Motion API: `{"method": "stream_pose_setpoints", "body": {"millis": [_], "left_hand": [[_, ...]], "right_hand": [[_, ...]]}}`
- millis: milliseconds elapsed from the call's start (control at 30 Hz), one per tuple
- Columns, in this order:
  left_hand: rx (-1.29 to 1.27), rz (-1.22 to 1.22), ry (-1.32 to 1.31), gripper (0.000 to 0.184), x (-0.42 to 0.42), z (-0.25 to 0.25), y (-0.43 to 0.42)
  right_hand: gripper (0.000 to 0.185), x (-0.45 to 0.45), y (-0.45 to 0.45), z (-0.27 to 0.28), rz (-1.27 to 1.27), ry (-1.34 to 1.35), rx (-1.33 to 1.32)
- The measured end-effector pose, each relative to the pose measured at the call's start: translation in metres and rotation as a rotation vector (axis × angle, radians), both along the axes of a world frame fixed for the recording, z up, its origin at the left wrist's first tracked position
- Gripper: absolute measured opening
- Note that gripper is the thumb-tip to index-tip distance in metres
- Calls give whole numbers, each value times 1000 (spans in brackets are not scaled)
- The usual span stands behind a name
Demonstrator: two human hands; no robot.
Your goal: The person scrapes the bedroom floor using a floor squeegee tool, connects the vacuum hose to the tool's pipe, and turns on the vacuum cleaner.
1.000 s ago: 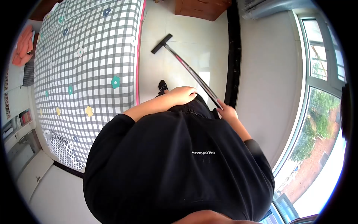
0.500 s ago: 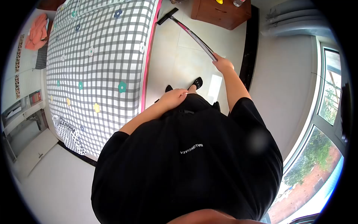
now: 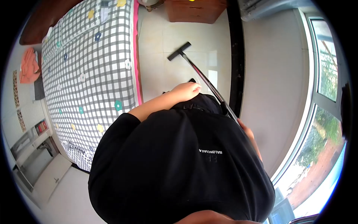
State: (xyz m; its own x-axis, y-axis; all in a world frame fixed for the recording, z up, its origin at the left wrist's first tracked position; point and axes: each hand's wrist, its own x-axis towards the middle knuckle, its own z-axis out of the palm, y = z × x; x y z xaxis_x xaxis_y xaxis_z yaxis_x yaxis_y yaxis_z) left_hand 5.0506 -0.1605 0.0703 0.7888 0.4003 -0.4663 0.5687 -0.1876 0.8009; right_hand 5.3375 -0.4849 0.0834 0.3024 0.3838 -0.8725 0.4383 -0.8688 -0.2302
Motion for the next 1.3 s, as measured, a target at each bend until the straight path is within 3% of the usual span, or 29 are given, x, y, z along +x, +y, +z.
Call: {"method": "stream_pose_setpoints", "body": {"millis": [133,233,467,567,667,767,867,967,1133,1233,1300], "left_hand": [[3,-82,6,33,16,-1,6],[-65,-82,112,33,18,3,9],[-56,-54,121,32,15,21,6],[-50,-22,150,31,-2,2,-5],[-43,-3,186,31,-18,8,-13],[15,-23,207,31,-26,13,-22],[18,-42,225,32,-32,23,-37],[15,-73,205,33,-36,19,-50],[34,-232,169,35,-49,14,-76],[55,-362,128,34,-66,17,-105],[36,-409,101,34,-82,3,-132]], "right_hand": [[50,-23,-82,34,239,-299,-310],[53,-42,-93,36,148,-346,-284],[54,-21,-2,-30,-38,-344,-125],[54,18,47,-58,-32,-393,-28],[53,51,102,-55,-57,-388,-35],[54,65,108,-90,-9,-457,89],[55,46,100,-82,-147,-362,104],[57,8,53,-81,-462,-137,104],[60,-97,-74,-65,-550,-95,70],[63,-190,-184,-82,-502,-176,231],[64,-255,-243,-65,-462,-213,260]]}}
